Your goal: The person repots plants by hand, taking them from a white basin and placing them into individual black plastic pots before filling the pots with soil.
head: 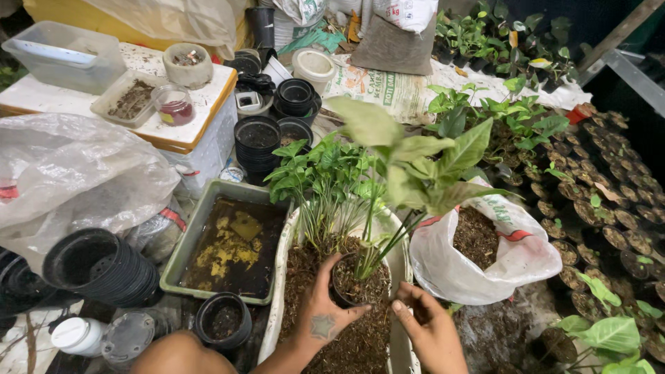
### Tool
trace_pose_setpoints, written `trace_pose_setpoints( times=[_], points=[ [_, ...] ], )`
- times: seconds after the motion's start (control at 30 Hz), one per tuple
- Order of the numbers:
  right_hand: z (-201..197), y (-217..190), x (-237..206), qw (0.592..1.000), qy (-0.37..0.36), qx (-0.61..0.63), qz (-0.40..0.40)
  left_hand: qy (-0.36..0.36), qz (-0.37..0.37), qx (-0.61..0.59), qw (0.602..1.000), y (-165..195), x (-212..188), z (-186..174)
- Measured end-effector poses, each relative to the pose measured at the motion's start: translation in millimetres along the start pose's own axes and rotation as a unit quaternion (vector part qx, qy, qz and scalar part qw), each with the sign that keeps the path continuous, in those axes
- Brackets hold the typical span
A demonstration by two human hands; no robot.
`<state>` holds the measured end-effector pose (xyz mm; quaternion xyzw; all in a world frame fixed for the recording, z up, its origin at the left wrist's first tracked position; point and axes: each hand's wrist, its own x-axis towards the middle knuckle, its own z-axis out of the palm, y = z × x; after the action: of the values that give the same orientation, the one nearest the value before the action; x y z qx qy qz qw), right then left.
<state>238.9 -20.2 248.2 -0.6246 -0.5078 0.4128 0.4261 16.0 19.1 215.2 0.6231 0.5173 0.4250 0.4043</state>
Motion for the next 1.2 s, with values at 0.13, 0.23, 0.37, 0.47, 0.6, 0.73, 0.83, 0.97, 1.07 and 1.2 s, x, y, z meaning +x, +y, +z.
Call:
trace_pose_setpoints(
  times=[0.13, 0.23, 0.37, 0.47, 0.6, 0.73, 0.83, 0.97, 1.07, 1.2],
  points=[
    [10, 35, 3, 0.984, -0.059, 0.085, 0.144, 0.016, 0.067, -0.025, 0.997, 5, -12, 8],
    [19, 51, 6, 0.985, -0.057, 0.114, 0.12, -0.064, -0.02, 0.016, 0.998, 1, -19, 6],
    [21, 55, 11, 0.968, -0.048, 0.165, 0.182, -0.084, -0.038, 0.017, 0.996, -9, -23, 2],
    [23, 49, 11, 0.945, -0.014, 0.199, 0.259, -0.068, -0.236, -0.161, 0.956, -14, -13, 5],
    [36, 40, 3, 0.948, -0.058, 0.159, 0.269, -0.059, -0.308, -0.17, 0.934, -14, -10, 2],
    [50, 36, -7, 0.962, -0.05, 0.129, 0.235, -0.067, -0.333, -0.102, 0.935, -12, -12, 2],
    [56, 38, -11, 0.971, -0.052, 0.108, 0.209, -0.058, -0.334, -0.066, 0.938, -12, -12, 7],
    [58, 40, -12, 0.986, -0.066, 0.051, 0.142, -0.048, -0.336, -0.068, 0.938, -10, -14, 8],
    [53, 43, -8, 0.961, -0.086, 0.115, 0.238, -0.079, -0.363, -0.122, 0.92, -7, -15, 2],
    [47, 59, -1, 0.944, -0.058, 0.155, 0.284, -0.085, -0.366, -0.147, 0.915, -7, -15, -1]
  ],
)
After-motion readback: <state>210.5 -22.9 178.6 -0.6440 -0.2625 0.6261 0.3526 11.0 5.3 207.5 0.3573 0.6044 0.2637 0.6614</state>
